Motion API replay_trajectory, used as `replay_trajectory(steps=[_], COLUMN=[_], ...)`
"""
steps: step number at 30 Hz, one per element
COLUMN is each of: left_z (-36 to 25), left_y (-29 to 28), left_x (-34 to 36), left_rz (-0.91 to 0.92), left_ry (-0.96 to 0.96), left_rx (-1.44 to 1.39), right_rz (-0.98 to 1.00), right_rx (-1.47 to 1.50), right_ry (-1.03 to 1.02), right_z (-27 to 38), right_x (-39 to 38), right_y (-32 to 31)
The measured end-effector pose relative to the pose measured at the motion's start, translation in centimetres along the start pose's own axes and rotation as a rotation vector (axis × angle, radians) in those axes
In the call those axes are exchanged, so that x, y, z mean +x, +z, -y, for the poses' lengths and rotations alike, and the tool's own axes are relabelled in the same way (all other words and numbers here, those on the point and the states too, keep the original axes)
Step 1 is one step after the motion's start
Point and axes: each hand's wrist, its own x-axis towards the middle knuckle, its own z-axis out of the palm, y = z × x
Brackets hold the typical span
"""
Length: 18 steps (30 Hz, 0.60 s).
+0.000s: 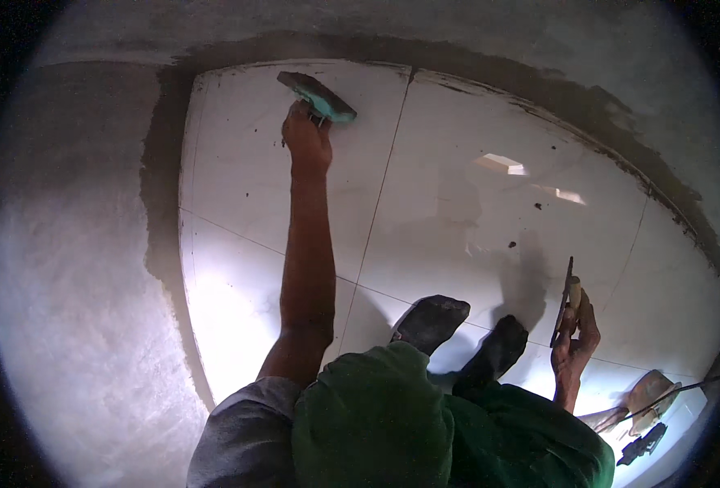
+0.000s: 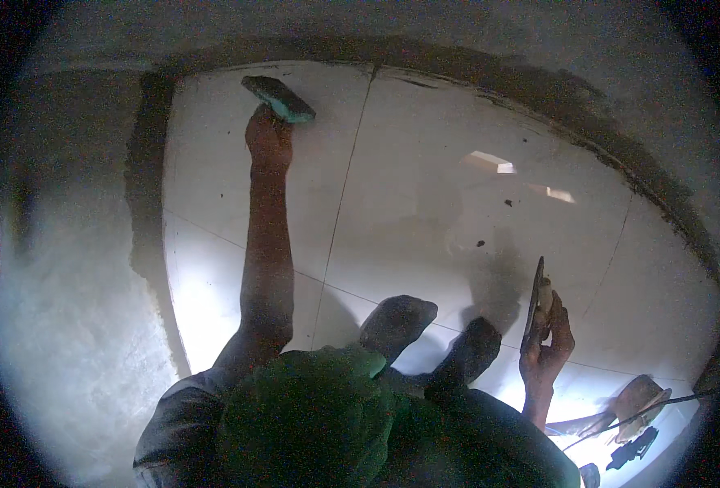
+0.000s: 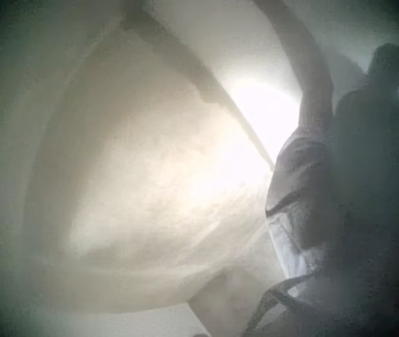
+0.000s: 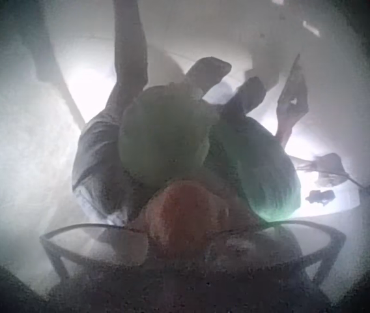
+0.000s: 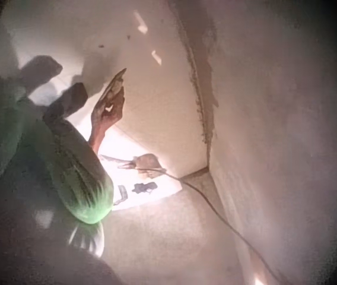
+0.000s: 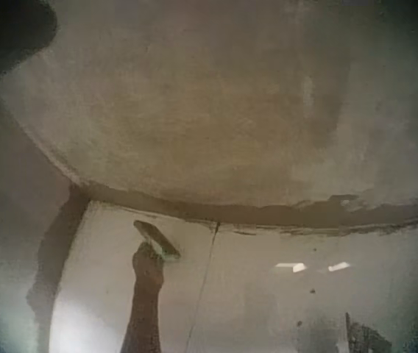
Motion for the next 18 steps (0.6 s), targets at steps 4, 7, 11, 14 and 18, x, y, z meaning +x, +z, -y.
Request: replay_trajectory(steps=[4,7,11,14,18], left_z=[1.2,2.1,4.3,6.8,10.5], left_y=[-3.0,-2.7,0.6,3.8,7.8], left_x=[5.2,8.6,9.4,5.8,-1.7], left_rz=[0.144,0.043,0.11,0.164,0.419], left_ry=[0.379,0.798,0.5,0.417,0.404], left_rx=[0.537,1.734,0.638,0.724,0.727], right_rz=[0.076,0.079,-0.02,-0.082,-0.075], right_rx=[-0.043,-0.025,-0.074,-0.084,-0.111], right_ry=[0.08,0.053,0.093,0.08,-0.004], right_z=[0.0,-0.4,-1.7,-2.7,-3.1], right_x=[0.3,0.3,-0.3,-0.6,-0.1], right_y=[-0.1,-0.7,-1.4,-1.6,-2.0])
